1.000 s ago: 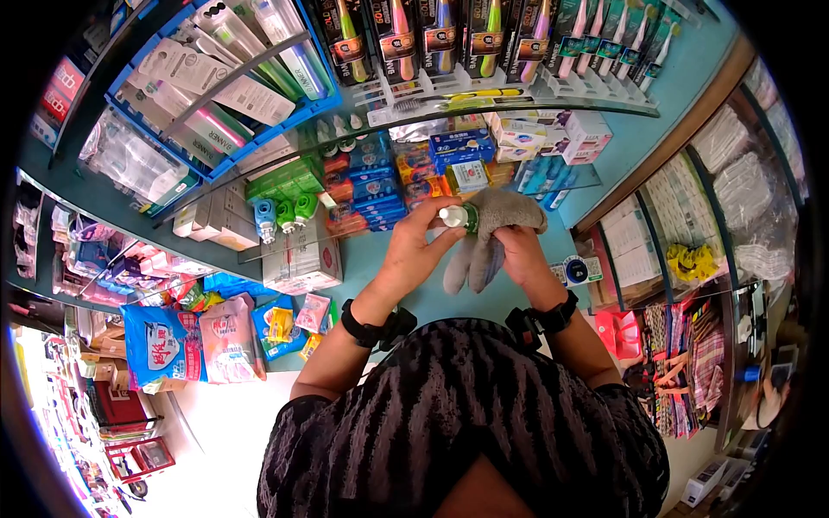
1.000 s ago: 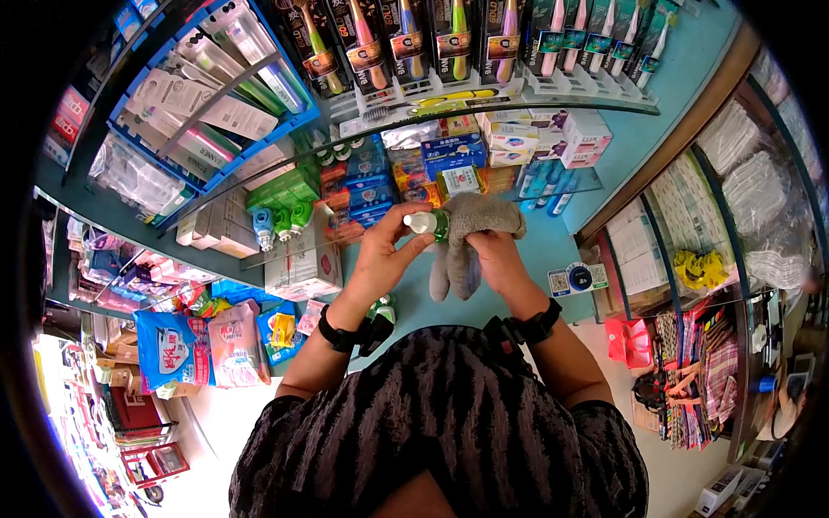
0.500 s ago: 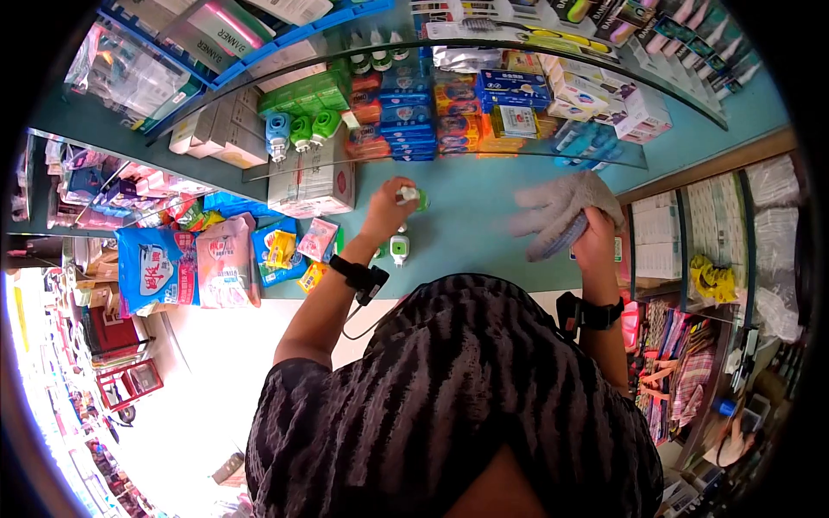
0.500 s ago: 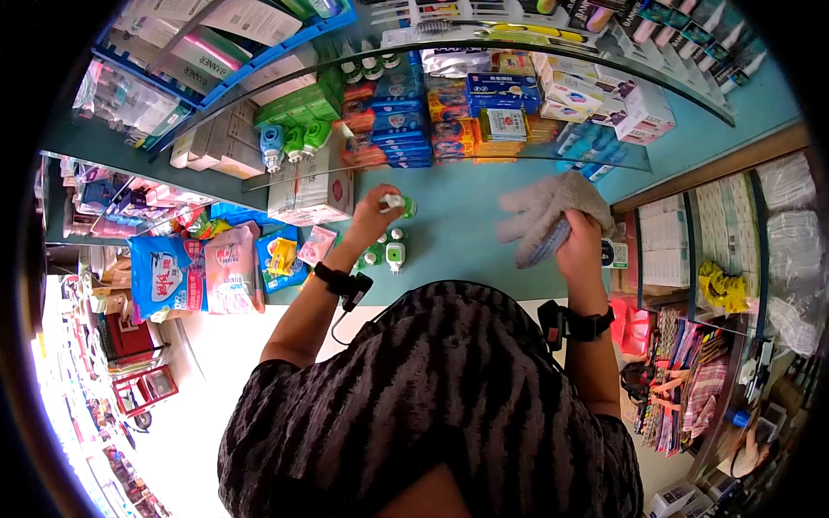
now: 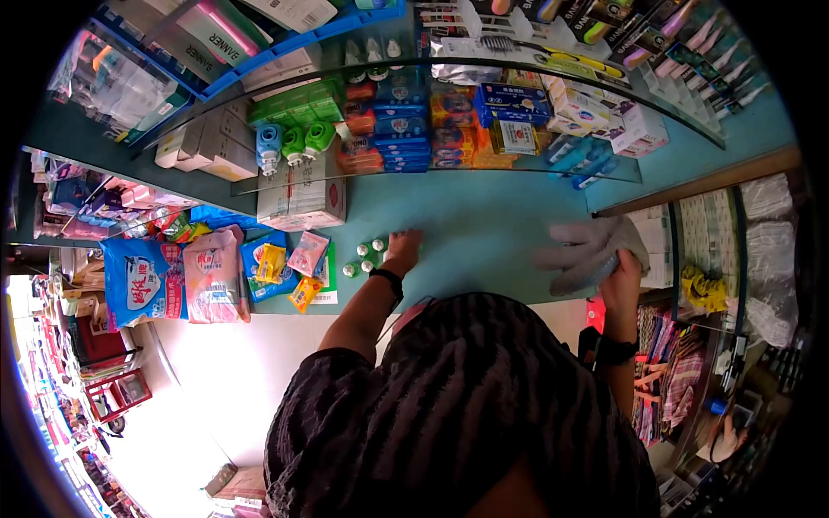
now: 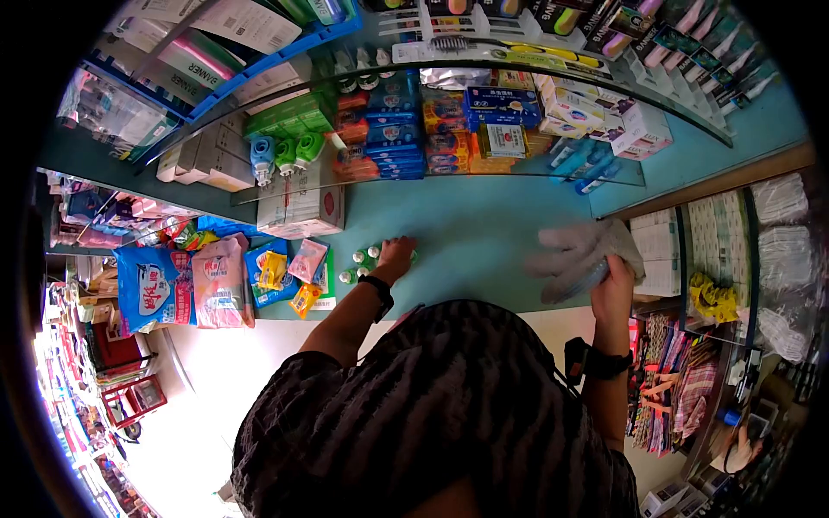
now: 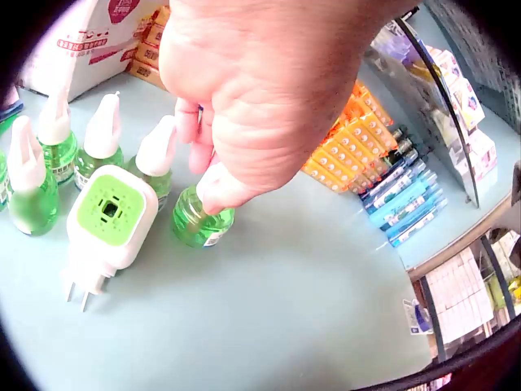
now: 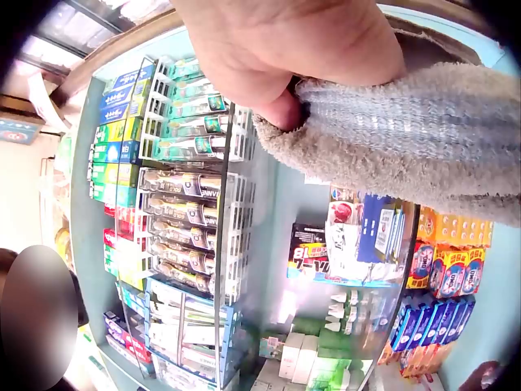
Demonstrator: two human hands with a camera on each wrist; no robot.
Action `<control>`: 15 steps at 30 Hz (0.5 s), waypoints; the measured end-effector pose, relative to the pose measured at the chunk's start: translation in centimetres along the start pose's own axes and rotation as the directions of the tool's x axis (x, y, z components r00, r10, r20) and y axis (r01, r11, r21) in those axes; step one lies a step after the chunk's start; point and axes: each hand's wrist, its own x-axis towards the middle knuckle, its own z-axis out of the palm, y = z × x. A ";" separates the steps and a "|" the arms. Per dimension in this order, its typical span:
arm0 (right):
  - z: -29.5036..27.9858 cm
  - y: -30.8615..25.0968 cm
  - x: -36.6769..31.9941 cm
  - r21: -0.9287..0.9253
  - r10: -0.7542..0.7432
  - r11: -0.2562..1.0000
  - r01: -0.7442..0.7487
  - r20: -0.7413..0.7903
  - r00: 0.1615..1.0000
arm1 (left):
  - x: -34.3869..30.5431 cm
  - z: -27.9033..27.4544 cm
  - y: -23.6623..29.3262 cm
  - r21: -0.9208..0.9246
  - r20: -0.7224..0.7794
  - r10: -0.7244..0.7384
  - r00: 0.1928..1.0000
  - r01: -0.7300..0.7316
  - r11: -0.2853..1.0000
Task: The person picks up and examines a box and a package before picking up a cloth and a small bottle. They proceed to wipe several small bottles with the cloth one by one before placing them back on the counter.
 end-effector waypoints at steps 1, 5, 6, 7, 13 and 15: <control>0.3 -0.3 -0.1 -0.015 -0.006 1.000 0.006 -0.010 1.000 | 0.4 1.0 -0.2 0.032 0.023 0.006 1.000 -0.006 0.999; 0.5 -1.1 -0.3 -0.045 -0.018 0.999 0.017 -0.026 1.000 | 0.8 3.1 -0.5 0.084 0.095 0.021 0.995 -0.029 0.996; 0.4 -1.1 -0.3 -0.046 -0.019 0.999 0.018 -0.022 1.000 | 0.6 2.9 -0.2 0.078 0.105 0.025 0.994 -0.033 0.996; 0.4 -1.1 -0.2 -0.055 -0.024 0.998 0.023 -0.026 0.999 | 0.4 2.7 0.0 0.075 0.124 0.026 0.992 -0.035 0.997; 1.2 -0.2 1.2 -0.022 0.008 1.000 -0.007 0.033 0.999 | 0.5 -1.2 0.7 -0.225 -0.135 0.058 0.989 -0.087 0.970; 0.6 0.5 2.1 -0.027 0.009 1.000 -0.006 0.080 0.997 | 2.3 -3.5 0.4 -0.255 -0.197 0.118 0.973 -0.167 0.952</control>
